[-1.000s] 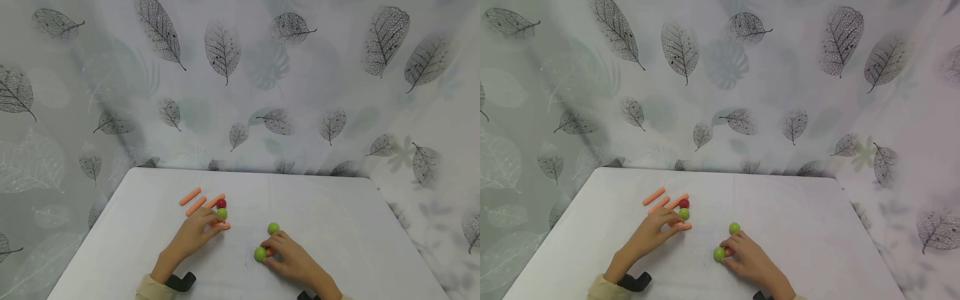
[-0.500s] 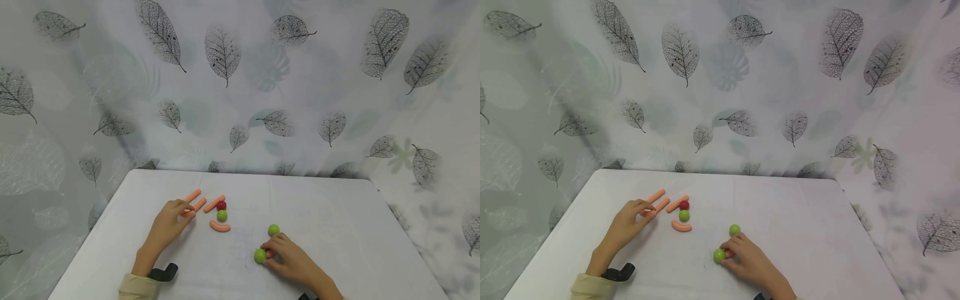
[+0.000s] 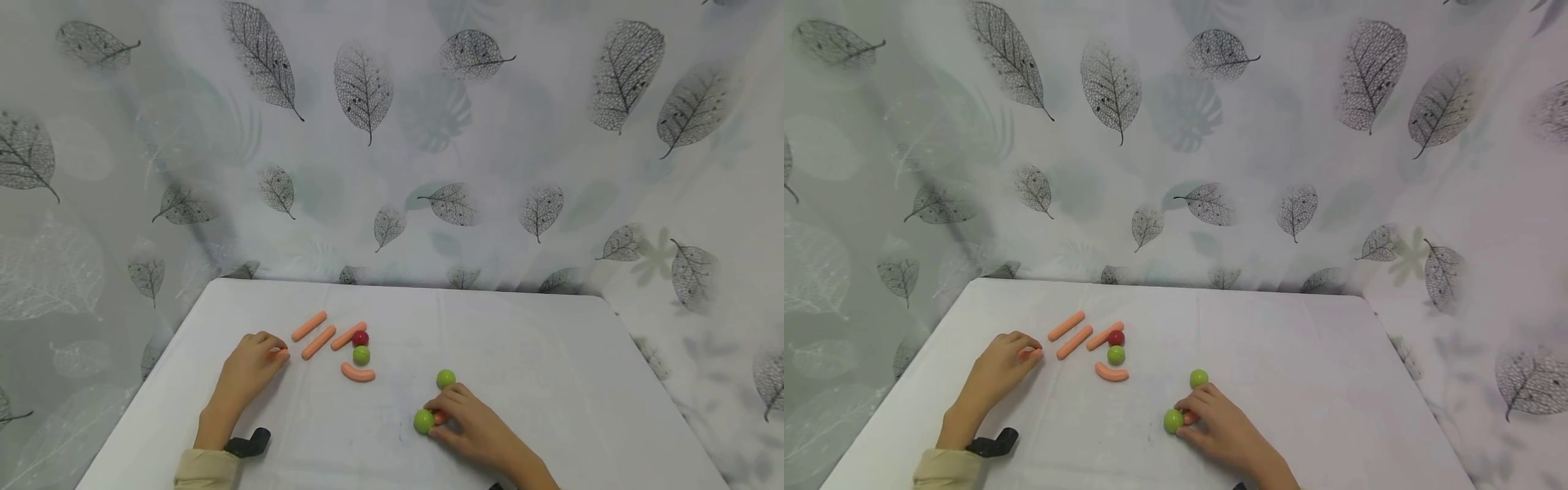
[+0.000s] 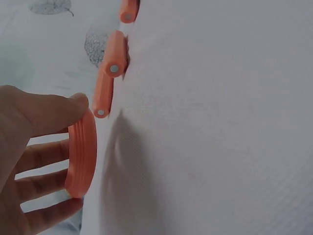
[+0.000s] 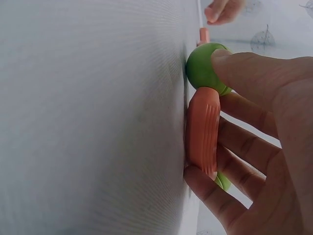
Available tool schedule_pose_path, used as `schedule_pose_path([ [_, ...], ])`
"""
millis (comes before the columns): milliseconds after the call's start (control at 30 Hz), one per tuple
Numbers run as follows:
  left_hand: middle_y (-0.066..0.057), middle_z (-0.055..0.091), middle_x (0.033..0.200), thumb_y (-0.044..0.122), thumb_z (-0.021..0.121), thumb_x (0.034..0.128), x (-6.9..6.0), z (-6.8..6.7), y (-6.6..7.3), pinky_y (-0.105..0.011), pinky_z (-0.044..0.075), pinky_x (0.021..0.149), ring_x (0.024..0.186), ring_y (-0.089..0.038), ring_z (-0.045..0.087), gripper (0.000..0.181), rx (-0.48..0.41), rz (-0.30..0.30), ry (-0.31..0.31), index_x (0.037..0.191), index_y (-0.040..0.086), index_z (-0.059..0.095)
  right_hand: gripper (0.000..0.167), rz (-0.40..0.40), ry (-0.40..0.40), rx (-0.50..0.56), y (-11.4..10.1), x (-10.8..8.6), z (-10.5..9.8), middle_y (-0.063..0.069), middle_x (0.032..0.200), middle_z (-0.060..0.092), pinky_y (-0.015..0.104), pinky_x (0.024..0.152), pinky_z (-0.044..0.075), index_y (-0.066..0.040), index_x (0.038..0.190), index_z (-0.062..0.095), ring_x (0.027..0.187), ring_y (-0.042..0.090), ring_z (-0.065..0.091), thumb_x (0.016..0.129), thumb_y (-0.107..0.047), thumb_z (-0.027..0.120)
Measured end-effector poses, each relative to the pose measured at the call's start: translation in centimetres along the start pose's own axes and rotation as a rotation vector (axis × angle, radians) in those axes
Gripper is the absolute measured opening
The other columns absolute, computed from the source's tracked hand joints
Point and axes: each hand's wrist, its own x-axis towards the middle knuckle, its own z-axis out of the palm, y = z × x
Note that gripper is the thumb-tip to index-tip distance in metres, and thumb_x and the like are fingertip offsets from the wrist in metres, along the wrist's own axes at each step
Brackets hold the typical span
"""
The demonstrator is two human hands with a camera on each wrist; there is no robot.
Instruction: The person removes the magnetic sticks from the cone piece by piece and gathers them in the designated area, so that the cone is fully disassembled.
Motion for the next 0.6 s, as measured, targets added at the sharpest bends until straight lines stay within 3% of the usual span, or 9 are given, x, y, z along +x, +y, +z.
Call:
schedule_pose_path([
  [367, -0.008, 0.073, 0.099, 0.018, 0.083, 0.0880, -0.3, 1.0, -1.1, -0.054, 0.056, 0.083, 0.100, -0.036, 0.065, 0.011, 0.033, 0.017, 0.009, 0.094, 0.011, 0.077, 0.034, 0.020, -0.007, 0.005, 0.1, -0.2, 0.3, -0.019, 0.106, 0.064, 0.033, 0.095, 0.054, -0.027, 0.115, 0.071, 0.110, 0.004, 0.055, 0.084, -0.029, 0.086],
  [600, -0.010, 0.072, 0.105, 0.017, 0.084, 0.0877, -0.2, 0.7, -1.2, -0.053, 0.054, 0.090, 0.107, -0.036, 0.063, 0.013, -0.018, 0.018, -0.033, 0.097, 0.010, 0.076, 0.034, 0.016, -0.005, 0.012, 0.3, -0.2, 0.3, -0.020, 0.108, 0.064, 0.033, 0.095, 0.054, -0.028, 0.116, 0.070, 0.111, 0.003, 0.054, 0.085, -0.030, 0.086],
])
